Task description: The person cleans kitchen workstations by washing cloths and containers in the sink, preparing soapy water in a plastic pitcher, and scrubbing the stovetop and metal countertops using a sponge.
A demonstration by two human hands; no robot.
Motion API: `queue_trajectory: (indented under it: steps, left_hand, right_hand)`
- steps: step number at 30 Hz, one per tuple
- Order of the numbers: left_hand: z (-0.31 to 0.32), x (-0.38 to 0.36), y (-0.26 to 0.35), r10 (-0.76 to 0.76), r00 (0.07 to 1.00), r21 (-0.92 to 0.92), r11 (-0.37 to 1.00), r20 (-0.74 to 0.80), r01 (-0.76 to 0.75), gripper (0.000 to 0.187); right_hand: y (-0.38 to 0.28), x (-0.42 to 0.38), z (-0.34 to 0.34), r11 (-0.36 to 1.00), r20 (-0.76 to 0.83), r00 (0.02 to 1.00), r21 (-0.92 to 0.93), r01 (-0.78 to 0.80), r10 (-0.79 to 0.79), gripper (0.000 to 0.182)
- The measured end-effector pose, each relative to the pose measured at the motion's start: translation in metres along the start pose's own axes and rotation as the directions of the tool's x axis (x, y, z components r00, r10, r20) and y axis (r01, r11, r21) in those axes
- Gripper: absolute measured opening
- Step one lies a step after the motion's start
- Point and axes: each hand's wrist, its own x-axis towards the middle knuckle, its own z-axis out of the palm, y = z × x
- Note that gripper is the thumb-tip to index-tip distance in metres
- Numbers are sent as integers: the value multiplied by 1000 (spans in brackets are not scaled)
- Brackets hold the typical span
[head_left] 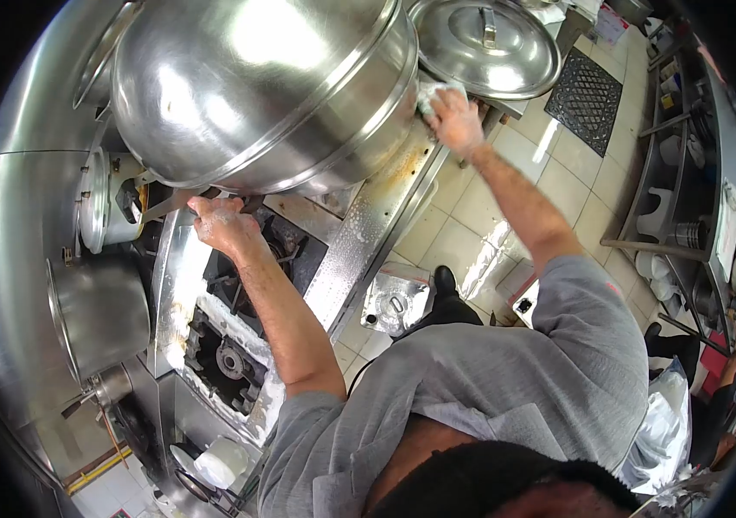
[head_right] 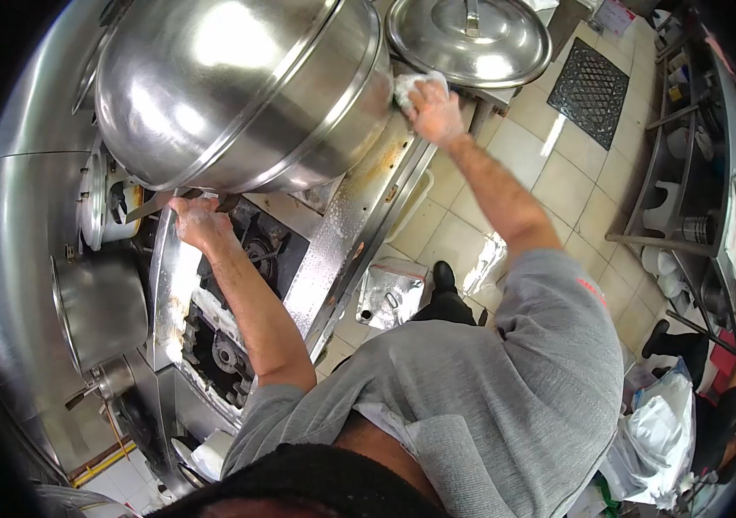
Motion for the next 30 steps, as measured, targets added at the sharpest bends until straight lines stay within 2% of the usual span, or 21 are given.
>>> queue_trajectory:
  steps: [2, 3, 4, 6, 7, 9, 10, 11, 13, 14, 17, 18, 19, 20, 22, 24, 25, 27, 28, 29, 30]
  left_hand:
    - [-7, 14, -16, 104, 994, -88, 991, 30, -101, 32]
    - [-7, 15, -17, 107, 994, -101, 990, 36, -103, 32]
    - [-9, 13, -18, 140, 987, -92, 987, 83, -132, 32]
    - [-14, 11, -19, 173, 977, -94, 982, 127, -162, 32]
    - [-17, 10, -19, 189, 969, -58, 982, 160, -182, 32]
    - [-18, 13, -19, 218, 956, -28, 976, 196, -217, 32]
    - [-19, 15, -19, 156, 972, -3, 987, 174, -158, 33]
    - [-19, 16, -18, 94, 984, 18, 995, 150, -98, 35]
    - [-16, 6, -7, 107, 982, 60, 991, 154, -117, 36]
    - [-16, -2, -4, 111, 981, 107, 986, 161, -129, 37]
    - [-27, -39, -40, 322, 946, 224, 919, 44, -323, 34]
    - [-32, -52, -78, 574, 811, 115, 803, 111, -585, 27]
    - [-48, -65, -107, 623, 724, 210, 697, 295, -685, 22]
    - [-51, -95, -136, 566, 719, 170, 726, 404, -667, 31]
    - [-37, -138, -129, 366, 393, 221, 430, 843, -875, 46]
    - [-11, -151, -136, 207, 249, 198, 239, 946, -951, 58]
    - [1, -153, -141, 211, 259, 208, 237, 943, -949, 58]
    - [22, -153, -149, 64, 306, 292, 173, 950, -941, 62]
    - [28, -157, -156, 80, 347, 331, 165, 934, -929, 62]
    - [32, -157, -167, 44, 369, 356, 176, 928, -918, 62]
    - [36, -152, -175, 14, 404, 395, 180, 915, -901, 62]
  right_hand:
    - [-50, -32, -10, 984, 121, 977, -37, -175, 178, 34]
    - [-78, -65, 6, 989, 45, 991, -78, -123, 127, 33]
    - [-105, -89, 16, 973, 75, 995, 215, -85, 71, 33]
    - [-159, -138, 36, 662, 135, 990, 746, -73, -43, 33]
    - [-175, -138, -3, 912, 197, 927, 330, 244, -319, 32]
    - [-152, -125, -4, 901, 156, 914, 292, 320, -375, 31]
    - [-135, -114, -4, 883, 127, 892, 257, 393, -434, 29]
    - [-111, -95, -6, 930, 177, 934, 257, 262, -311, 27]
    - [-71, -62, -14, 990, 195, 971, 41, 133, -138, 30]
    - [-71, -61, -14, 989, 194, 970, 41, 142, -148, 30]
    - [-72, -60, -8, 972, 204, 978, 236, -18, -31, 40]
    - [-75, -67, -6, 972, 196, 980, 234, -13, -34, 40]
    - [-77, -74, -6, 946, 174, 983, 325, 0, -60, 40]
    - [-80, -81, -7, 910, 155, 984, 414, 12, -83, 40]
    - [-80, -80, -18, 919, 148, 985, 393, 27, -92, 38]
    - [-67, -71, -26, 792, 119, 972, 603, 90, -201, 32]
    - [-49, -59, -37, 672, 223, 951, 741, -24, -212, 27]
    - [-3, -29, -35, 790, 74, 987, 593, -156, 140, 24]
    - [18, 0, -45, 760, 33, 919, 552, -344, 392, 26]
    - [62, 25, -23, 847, -282, 893, 502, -174, 350, 28]
    - [73, 50, -37, 935, -374, 869, 266, -233, 323, 33]
